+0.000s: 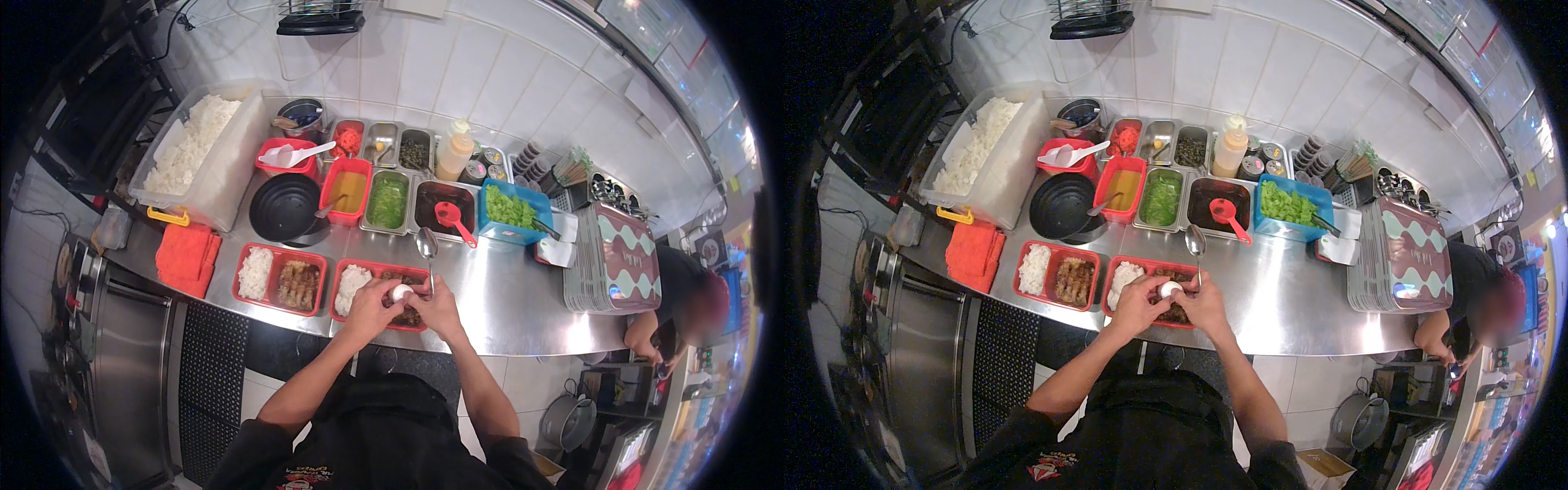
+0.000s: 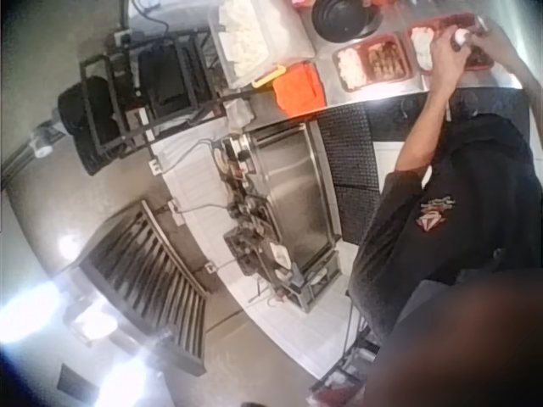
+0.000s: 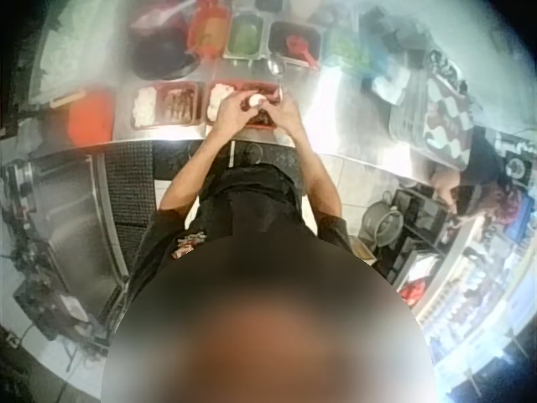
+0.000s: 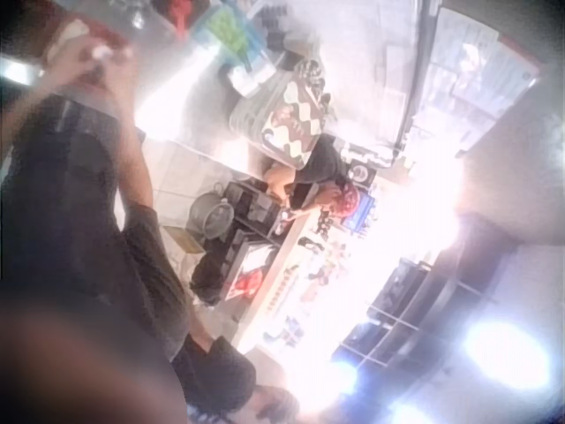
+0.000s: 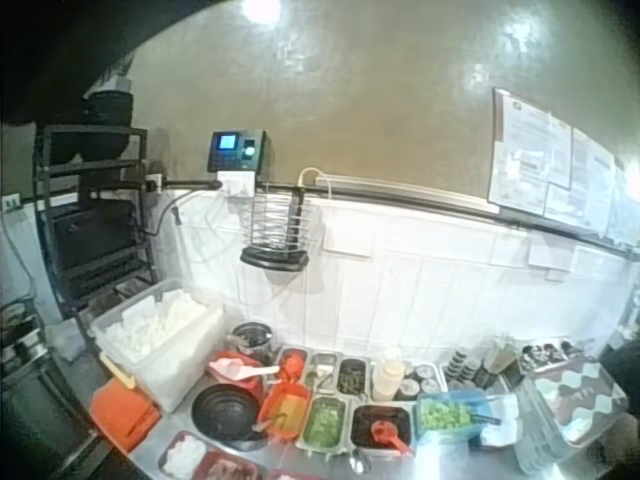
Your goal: The person assembles two bento boxes by adding rice, cooked meat, a fried egg, and various sauces and seasonings. They then place the filled containers into clear plastic packaging.
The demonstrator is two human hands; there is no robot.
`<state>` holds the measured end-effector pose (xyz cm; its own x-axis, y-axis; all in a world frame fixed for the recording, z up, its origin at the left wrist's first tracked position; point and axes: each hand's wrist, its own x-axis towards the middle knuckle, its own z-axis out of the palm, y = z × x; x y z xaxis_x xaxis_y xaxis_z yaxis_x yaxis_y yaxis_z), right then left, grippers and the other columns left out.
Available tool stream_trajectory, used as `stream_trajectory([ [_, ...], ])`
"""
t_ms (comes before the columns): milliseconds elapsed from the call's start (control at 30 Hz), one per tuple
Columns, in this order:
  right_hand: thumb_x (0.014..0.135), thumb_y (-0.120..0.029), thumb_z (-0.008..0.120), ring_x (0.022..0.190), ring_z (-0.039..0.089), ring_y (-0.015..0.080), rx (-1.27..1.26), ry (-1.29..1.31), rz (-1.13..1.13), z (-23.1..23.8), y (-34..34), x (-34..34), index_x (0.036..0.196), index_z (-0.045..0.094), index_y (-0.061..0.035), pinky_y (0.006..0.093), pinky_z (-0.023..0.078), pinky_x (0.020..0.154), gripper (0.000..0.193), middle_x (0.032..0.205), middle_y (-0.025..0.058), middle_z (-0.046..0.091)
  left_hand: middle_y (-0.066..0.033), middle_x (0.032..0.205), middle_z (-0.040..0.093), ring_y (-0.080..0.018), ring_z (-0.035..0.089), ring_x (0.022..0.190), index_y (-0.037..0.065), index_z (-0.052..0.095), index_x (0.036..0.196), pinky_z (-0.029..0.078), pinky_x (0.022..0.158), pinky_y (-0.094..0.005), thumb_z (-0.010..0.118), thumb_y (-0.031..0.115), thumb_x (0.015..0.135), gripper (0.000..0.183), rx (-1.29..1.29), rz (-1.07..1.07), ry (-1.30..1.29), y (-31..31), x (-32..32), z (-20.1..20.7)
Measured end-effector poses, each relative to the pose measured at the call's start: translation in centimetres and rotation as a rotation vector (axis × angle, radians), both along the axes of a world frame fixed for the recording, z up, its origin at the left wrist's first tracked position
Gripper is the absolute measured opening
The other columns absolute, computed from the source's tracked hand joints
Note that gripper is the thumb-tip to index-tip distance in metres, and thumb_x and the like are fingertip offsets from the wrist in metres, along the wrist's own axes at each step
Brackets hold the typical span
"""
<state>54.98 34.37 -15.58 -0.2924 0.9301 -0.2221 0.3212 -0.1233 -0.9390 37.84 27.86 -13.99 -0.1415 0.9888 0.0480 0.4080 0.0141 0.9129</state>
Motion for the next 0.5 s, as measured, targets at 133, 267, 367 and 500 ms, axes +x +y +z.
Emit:
stream_trajectory([
  [133,0.084,-0.015,0.080,0.080,0.072,0.0202,0.105,-0.118,0.005,-0.5,-0.3,-0.5,0.096,0.048,-0.0030,0.0354,0.059,0.072,0.037,0.089,0.0145,0.074,-0.0194,0.110,0.070,-0.0303,0.073,0.091,-0.002,0.071,0.119,0.062,0.080,-0.0370,0.082,0.015,0.081,0.044,0.019,0.010,0.072,0.1,0.1,-0.6],
  [267,0.086,-0.013,0.079,0.082,0.072,0.0178,0.129,-0.166,0.035,0.5,-0.6,-0.9,0.096,0.047,-0.0018,0.0339,0.060,0.073,0.035,0.092,0.0157,0.074,-0.0193,0.105,0.071,-0.0318,0.073,0.088,-0.002,0.072,0.119,0.060,0.078,-0.0388,0.082,0.020,0.079,0.046,0.030,0.027,0.110,0.1,0.1,-1.1],
  [367,0.087,-0.011,0.078,0.084,0.073,0.0163,0.142,-0.194,0.055,0.6,-0.7,-0.9,0.097,0.047,-0.0009,0.0329,0.060,0.074,0.034,0.095,0.0166,0.075,-0.0208,0.106,0.072,-0.0344,0.073,0.091,-0.003,0.072,0.119,0.059,0.081,-0.0405,0.082,0.020,0.079,0.047,0.006,0.026,0.109,0.1,0.2,-1.1],
  [500,0.087,-0.009,0.078,0.085,0.074,0.0172,0.216,-0.148,0.059,-1.0,-0.5,-0.6,0.098,0.048,-0.0002,0.0330,0.060,0.075,0.033,0.099,0.0176,0.075,-0.0230,0.111,0.072,-0.0385,0.071,0.096,-0.003,0.071,0.120,0.058,0.086,-0.0429,0.082,0.017,0.078,0.048,0.074,0.038,0.130,0.1,0.1,-1.6],
])
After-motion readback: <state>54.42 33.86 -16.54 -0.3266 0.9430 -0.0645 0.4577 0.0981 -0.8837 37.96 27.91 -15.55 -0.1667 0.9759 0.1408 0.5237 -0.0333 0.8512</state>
